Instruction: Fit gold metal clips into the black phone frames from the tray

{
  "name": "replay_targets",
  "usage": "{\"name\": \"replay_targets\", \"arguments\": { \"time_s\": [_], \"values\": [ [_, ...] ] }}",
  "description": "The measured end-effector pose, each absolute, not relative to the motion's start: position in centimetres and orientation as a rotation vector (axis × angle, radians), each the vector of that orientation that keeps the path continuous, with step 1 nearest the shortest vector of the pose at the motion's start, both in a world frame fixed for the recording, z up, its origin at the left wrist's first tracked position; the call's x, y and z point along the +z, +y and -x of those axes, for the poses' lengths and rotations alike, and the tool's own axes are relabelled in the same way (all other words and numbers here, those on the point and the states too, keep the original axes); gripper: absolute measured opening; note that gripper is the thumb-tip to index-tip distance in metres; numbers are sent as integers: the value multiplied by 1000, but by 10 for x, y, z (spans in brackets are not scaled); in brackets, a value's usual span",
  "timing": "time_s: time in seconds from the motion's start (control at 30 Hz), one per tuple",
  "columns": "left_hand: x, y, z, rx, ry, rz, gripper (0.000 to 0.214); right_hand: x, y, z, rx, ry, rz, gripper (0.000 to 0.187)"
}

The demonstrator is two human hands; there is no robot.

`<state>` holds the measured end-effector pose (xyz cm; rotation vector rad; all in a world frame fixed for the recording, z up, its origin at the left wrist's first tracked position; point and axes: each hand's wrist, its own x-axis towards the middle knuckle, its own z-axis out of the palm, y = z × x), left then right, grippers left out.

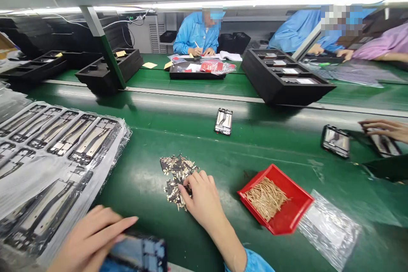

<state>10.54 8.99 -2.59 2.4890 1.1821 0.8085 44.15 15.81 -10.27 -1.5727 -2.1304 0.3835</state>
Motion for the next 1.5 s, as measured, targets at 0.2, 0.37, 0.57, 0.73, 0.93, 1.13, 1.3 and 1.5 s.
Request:
{"name": "replay_targets", "arguments": {
  "time_s": [0.2, 0.37, 0.57, 0.73, 0.93, 1.13, 1.3, 1.5],
  "values": [
    [-73, 117, -175, 525, 1005, -2416, 28, -107, 154, -431, 463, -2056, 1546, 16],
    [-75, 155, -195, 759, 1221, -2155, 32, -98, 155, -434, 572, -1979, 1442, 18],
    [-85, 208, -224, 729, 1067, -2089, 23, -93, 157, -435, 611, -1949, 1379, 19],
    [-96, 208, -228, 774, 1070, -2050, 33, -97, 159, -436, 582, -1988, 1430, 19],
    [-96, 205, -223, 899, 1184, -1990, 27, -94, 160, -441, 601, -1995, 1447, 20],
    [-97, 205, -226, 908, 1125, -1953, 21, -95, 158, -442, 572, -2002, 1429, 19],
    [-95, 203, -228, 931, 1129, -1879, 16, -98, 158, -438, 550, -1923, 1529, 15],
    [-89, 209, -220, 949, 1115, -1596, 28, -92, 155, -439, 603, -1882, 1400, 11]
  ]
}}
